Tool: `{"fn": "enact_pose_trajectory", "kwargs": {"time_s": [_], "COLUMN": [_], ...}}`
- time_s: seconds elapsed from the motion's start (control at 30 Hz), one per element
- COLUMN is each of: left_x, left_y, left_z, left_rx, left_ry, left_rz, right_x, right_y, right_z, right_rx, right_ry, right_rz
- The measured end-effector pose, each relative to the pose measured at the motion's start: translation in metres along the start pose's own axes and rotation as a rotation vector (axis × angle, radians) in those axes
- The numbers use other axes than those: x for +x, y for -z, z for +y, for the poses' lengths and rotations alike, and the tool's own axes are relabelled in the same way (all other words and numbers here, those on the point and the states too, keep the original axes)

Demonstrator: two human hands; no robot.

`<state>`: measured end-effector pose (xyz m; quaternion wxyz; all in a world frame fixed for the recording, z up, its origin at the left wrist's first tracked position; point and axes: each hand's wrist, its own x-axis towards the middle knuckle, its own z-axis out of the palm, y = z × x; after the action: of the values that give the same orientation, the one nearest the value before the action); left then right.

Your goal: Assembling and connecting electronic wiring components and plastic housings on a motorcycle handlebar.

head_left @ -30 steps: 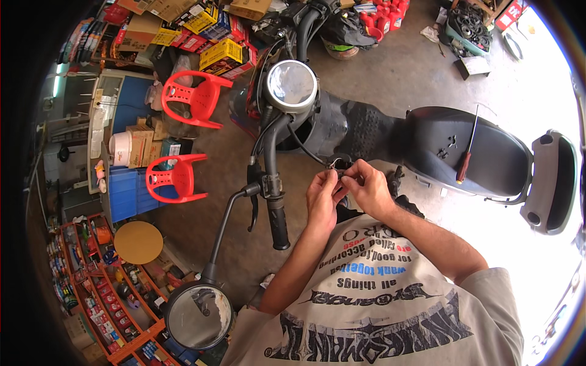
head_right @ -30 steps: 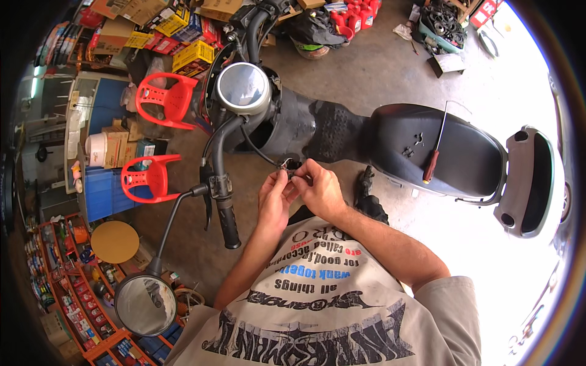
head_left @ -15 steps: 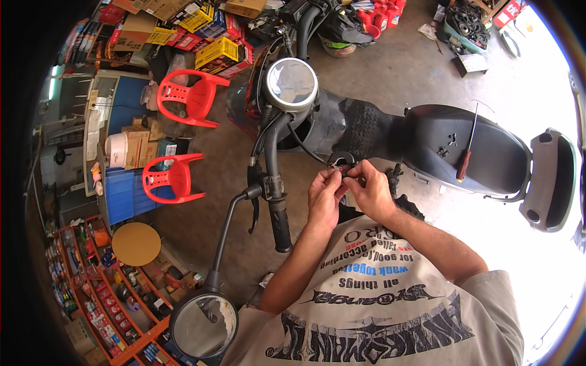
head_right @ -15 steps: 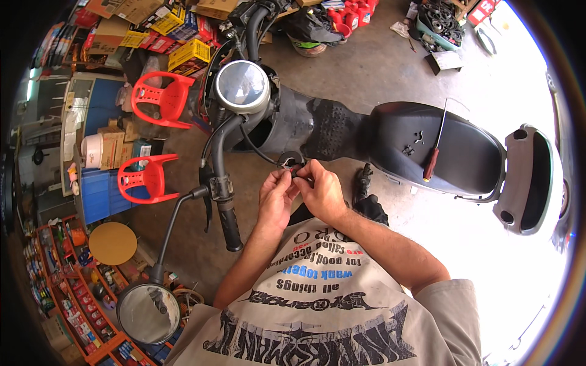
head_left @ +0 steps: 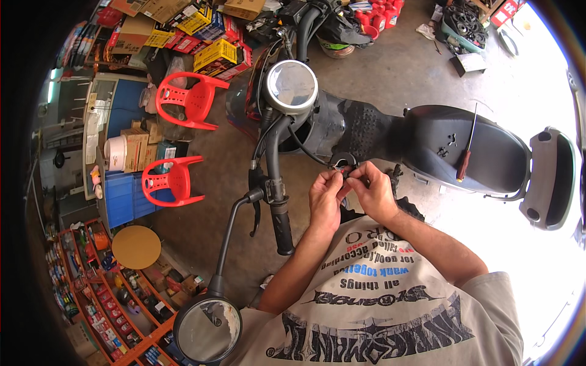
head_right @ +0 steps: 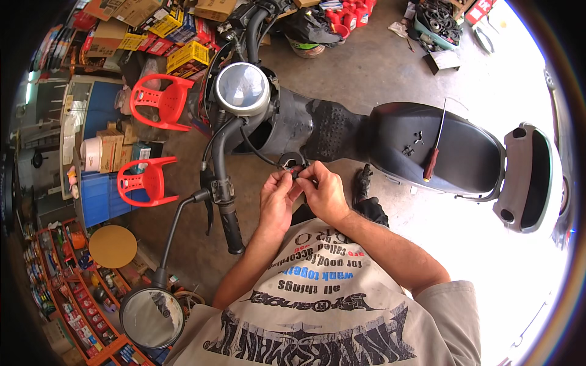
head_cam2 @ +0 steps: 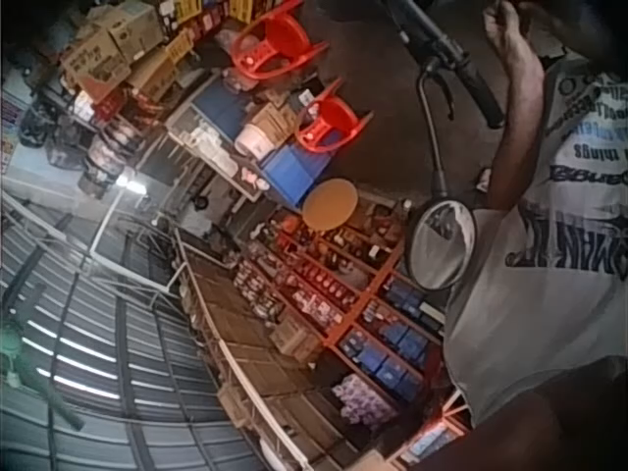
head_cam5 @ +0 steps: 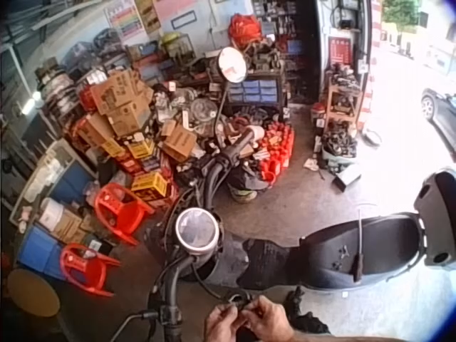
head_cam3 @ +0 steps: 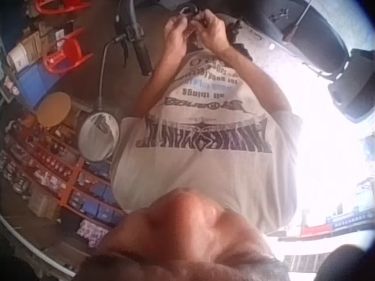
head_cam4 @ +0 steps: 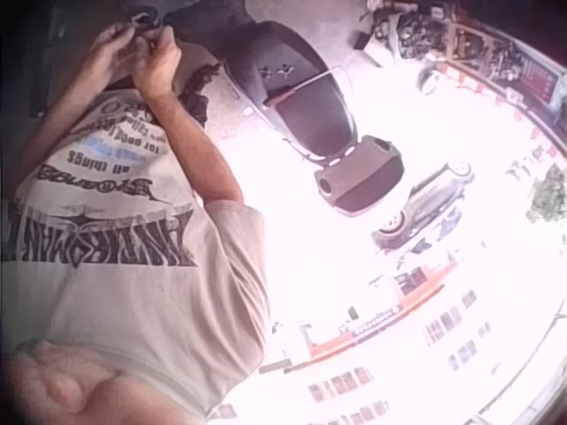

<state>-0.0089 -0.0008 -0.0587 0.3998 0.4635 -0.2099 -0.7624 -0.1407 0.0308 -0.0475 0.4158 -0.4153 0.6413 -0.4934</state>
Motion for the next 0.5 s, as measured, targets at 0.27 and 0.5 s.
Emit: {"fn": "enact_pose_trajectory", "kwargs": {"time_s": [0.27, 0.5], "left_x": [-0.0009, 0.0008], "left_y": [-0.0016, 0.0020], "left_z": [0.0002, -0.0034], "left_rx": [-0.020, -0.041], "left_ry": [0.038, 0.040], "left_rz": [0.021, 0.015], "right_x": [-0.0005, -0.0009], "right_y": [0.0017, 0.0016], "right_z": [-0.0029, -0.0032], "right_rx": [0.009, 0.005], "right_ry": [-0.024, -0.051], "right_rz": [-0.029, -0.036]}}
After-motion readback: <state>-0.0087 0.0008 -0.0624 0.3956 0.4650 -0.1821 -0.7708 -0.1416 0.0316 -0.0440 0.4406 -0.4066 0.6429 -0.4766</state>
